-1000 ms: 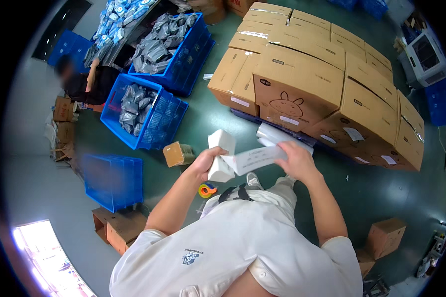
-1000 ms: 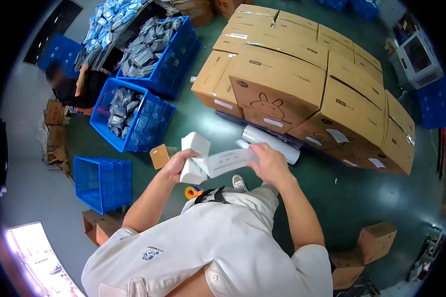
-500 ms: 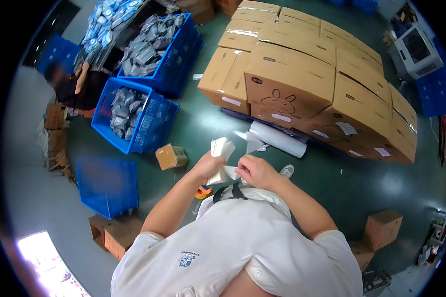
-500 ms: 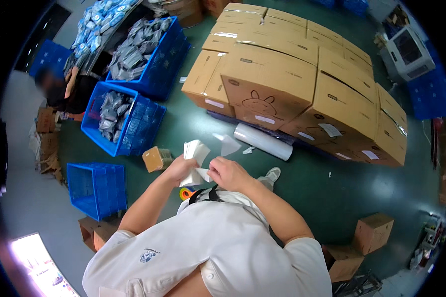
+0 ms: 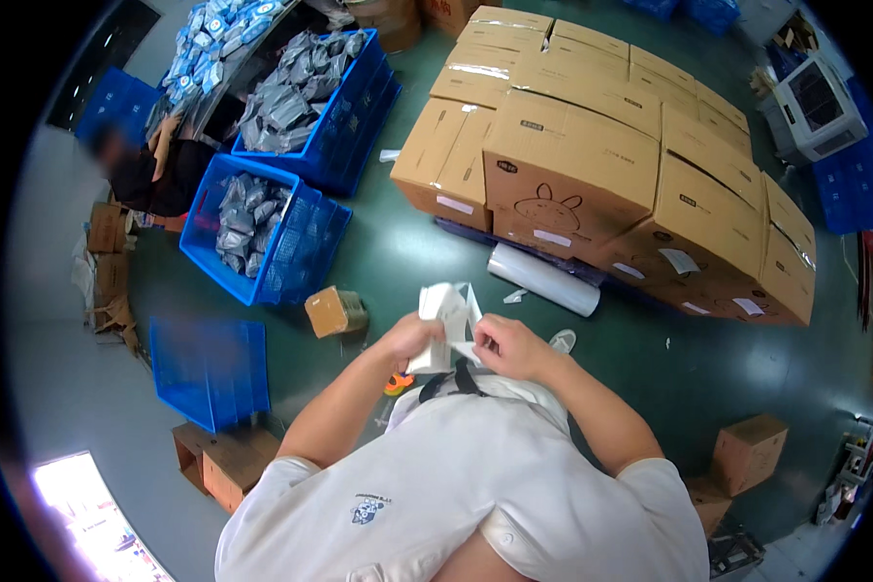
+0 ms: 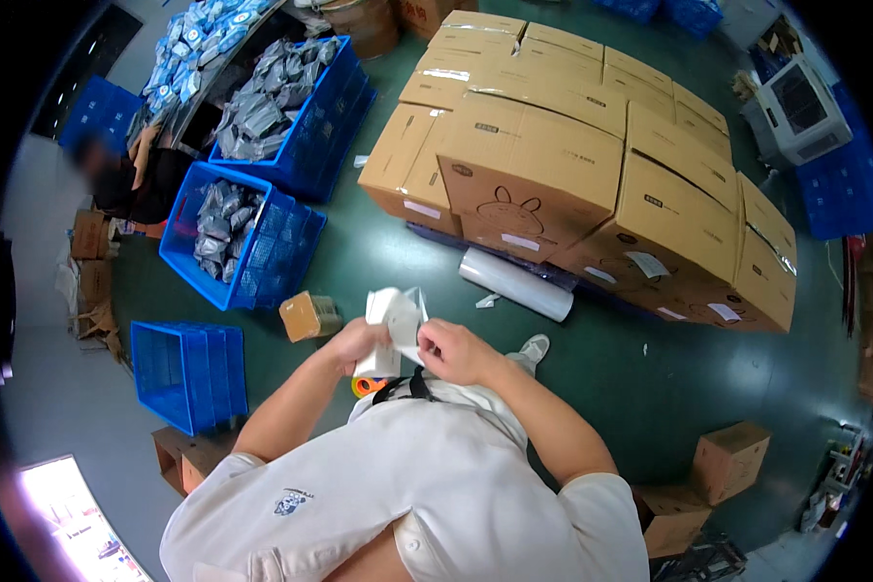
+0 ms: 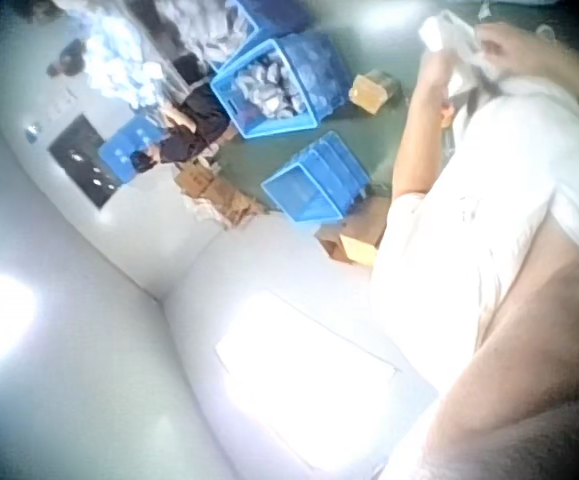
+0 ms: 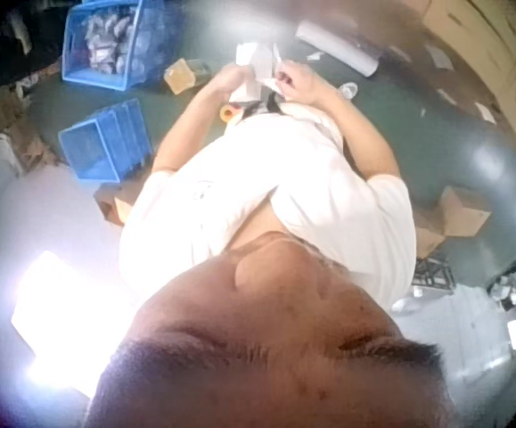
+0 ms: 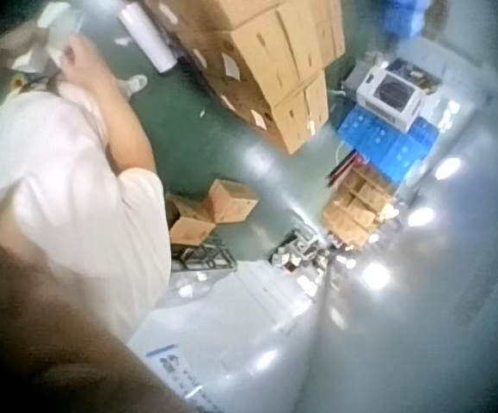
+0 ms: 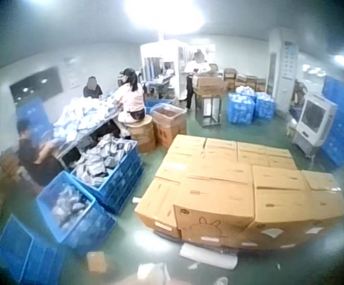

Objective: The person stacks cardboard boxes on a pallet in a warehouse, picking them up from the floor and arranging them into a neat pile. They also handle small white papers, placing them on top of the stacked boxes.

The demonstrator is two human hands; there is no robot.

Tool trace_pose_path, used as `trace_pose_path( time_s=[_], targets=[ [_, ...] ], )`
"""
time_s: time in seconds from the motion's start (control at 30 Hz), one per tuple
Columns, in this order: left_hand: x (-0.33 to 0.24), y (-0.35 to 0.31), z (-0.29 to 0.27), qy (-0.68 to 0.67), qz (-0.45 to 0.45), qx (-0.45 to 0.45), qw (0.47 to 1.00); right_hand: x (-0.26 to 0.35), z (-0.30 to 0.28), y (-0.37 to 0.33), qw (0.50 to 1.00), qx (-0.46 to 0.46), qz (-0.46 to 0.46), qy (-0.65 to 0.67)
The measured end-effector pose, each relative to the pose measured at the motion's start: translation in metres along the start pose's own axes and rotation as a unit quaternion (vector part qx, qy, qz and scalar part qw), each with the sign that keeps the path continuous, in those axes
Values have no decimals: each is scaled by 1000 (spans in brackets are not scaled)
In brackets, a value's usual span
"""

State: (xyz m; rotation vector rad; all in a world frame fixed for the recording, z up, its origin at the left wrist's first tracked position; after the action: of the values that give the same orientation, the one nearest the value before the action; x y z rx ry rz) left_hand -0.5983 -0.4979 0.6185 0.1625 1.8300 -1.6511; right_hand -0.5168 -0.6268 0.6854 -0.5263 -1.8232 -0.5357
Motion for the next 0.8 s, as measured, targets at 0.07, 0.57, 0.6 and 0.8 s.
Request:
trace_pose_path(
  time_s=[0.07,0.57,0.6,0.8],
  targets=[
    [-8,-10,6,-19,-42,-1,999,7,-2,2,1000,-17,-23,1],
    [4,28,-70,-43,74,-123,989,-16,-66,-25,982,-173,75,15],
    [10,31,-98,-58,52,-183,980,-47,-74,-39,978,-156,135,24],
    [89,31,-269,-167,34,-380,909,-229,-121,-161,850,-195,489,-17]
  ],
)
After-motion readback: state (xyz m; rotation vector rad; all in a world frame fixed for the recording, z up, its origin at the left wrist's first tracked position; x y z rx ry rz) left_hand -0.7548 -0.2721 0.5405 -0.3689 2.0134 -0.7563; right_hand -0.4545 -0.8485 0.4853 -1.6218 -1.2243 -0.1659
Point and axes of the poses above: each hand's wrist, its own y-axis towards the middle knuckle, its own z-axis out of the palm, x = y × z, the point moved 9 cm from there along y, towards the middle knuckle, and after that the axes turned 13 degrees about -x, right-handed, at the moved point
